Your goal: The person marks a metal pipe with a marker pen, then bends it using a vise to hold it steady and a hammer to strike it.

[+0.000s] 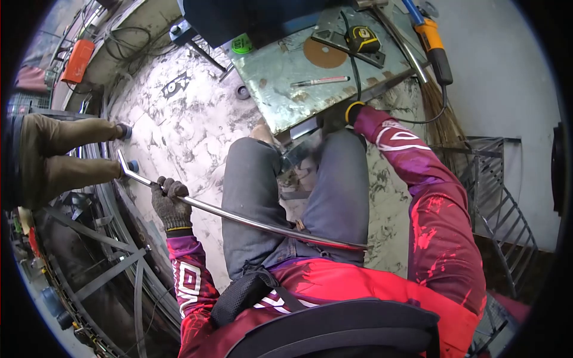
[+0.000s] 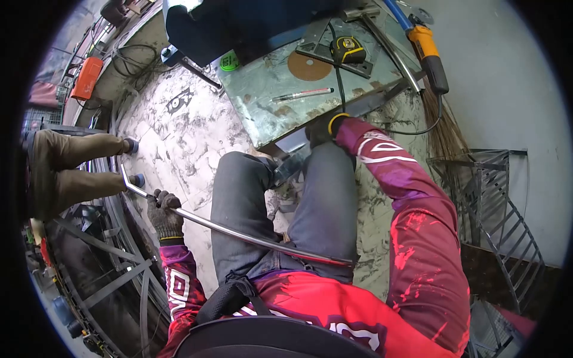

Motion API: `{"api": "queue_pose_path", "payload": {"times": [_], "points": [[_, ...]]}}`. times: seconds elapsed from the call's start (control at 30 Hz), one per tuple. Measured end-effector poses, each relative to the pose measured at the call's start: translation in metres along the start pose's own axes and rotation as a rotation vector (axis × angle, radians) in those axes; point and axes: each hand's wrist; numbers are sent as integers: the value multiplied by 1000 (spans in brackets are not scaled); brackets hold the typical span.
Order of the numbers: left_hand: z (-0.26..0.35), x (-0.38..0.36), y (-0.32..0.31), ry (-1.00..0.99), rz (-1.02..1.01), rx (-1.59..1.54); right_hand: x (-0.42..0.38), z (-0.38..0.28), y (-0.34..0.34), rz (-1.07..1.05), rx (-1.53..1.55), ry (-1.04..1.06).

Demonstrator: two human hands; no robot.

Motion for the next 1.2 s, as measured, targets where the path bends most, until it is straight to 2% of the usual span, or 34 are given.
{"api": "queue_pose_path", "payload": {"times": [0.07,0.13,0.2,0.23,0.27,0.33,0.4,0.53,0.6,0.67,0.73,0.8,0.87,0.97,1.0,1.07,1.1,1.13,1.2], "points": [[-2,4,-2,2,-19,-4,17,-3,-13,-141,-293,113],[-11,-4,-21,-54,116,76,33,-10,-36,-293,-296,48],[-13,-4,-25,-74,119,74,34,-8,-57,-70,-326,-5],[-13,-6,-28,-75,124,66,38,-8,-55,-151,-381,16],[-12,-7,-28,-73,131,59,34,0,-55,-141,-394,13],[-7,-8,-26,-82,68,38,-9,-20,-40,61,-215,41],[3,-13,-32,-126,33,40,-42,-44,-40,80,-236,19],[37,-30,-60,-157,-155,47,-102,-77,-36,221,-196,68],[57,-40,-70,-149,-351,12,-130,-86,-41,346,-176,109],[77,-56,-83,-138,-483,24,-172,-115,-37,354,-115,85],[92,-73,-96,-110,-666,28,-213,-138,-22,375,-67,167],[100,-88,-106,-101,-734,-5,-250,-151,-15,420,-86,177],[115,-103,-114,-150,-832,9,-295,-178,-8,585,-125,244],[128,-128,-129,-161,-932,6,-355,-217,0,593,-206,162],[130,-134,-131,-179,-947,11,-360,-220,-6,606,-213,158],[131,-138,-127,-195,-969,4,-364,-223,-28,889,-68,428],[133,-137,-125,-242,-948,10,-364,-233,-36,972,-203,426],[133,-137,-124,-292,-925,16,-347,-230,-45,1074,-291,530],[133,-137,-124,-311,-943,18,-317,-231,-59,1070,-329,441]]}}
Point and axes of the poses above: each hand's wrist, its own x-axis towards the middle knuckle, its own y-axis out of the back of the hand, z = x × y, and after that the axes turned 6 degrees about x, right-handed
